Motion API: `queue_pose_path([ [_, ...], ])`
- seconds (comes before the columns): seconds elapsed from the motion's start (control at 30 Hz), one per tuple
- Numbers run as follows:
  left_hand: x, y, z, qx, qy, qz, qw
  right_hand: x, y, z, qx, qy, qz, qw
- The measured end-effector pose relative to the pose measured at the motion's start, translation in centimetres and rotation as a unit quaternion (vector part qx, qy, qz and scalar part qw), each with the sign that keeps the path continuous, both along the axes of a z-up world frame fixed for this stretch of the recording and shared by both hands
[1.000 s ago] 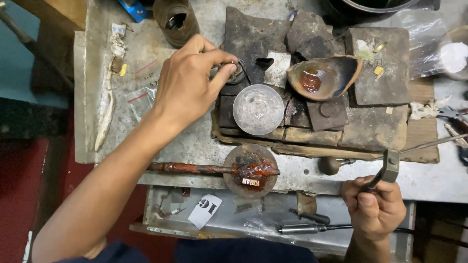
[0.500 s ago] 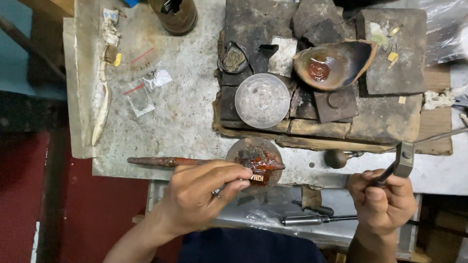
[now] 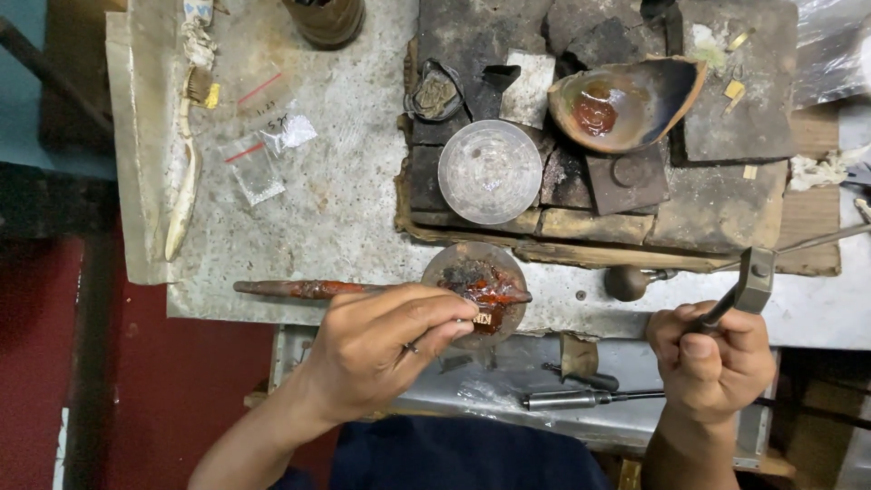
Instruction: Shaping and refining a small metal jewelry component using hand tools on a workbench.
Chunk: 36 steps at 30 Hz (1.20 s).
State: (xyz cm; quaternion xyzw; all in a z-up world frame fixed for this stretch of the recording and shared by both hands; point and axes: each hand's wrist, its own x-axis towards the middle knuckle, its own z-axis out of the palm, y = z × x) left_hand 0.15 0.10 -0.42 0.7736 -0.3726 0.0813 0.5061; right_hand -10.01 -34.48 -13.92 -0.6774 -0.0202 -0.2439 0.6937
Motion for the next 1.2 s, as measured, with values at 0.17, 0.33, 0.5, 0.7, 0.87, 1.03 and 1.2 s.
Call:
queue_pose_path([
  [0.17,-0.1,0.0,-0.2,0.006,-0.002,0.003,1.000,0.1,0.3,0.4,-0.011,0.011,-0.008,1.000],
  [0.33,0.0,0.0,-0.1,0.005,0.001,0.000,1.000,0.1,0.3,0.3,-0.013,0.007,-0.007,1.000],
  [0.5,0.0,0.0,-0.2,0.006,0.008,0.005,1.000,0.0,0.4,0.4,-0.014,0.017,-0.019,1.000],
  [0.7,0.0,0.1,0.0,0.002,0.025,0.001,1.000,-0.4,0.2,-0.1,-0.007,0.031,-0.049,0.998],
  [0.87,0.0,0.2,0.0,0.005,0.030,0.006,1.000,-0.2,-0.1,-0.1,-0.020,0.016,-0.024,0.999],
  [1.03,0.2,0.1,0.0,0.003,0.033,0.001,0.999,-0.1,0.2,0.2,-0.026,0.013,-0.030,0.999],
  [1.2,0.2,0.1,0.0,0.011,0.021,0.000,1.000,0.1,0.5,0.7,-0.027,0.014,-0.024,0.999],
])
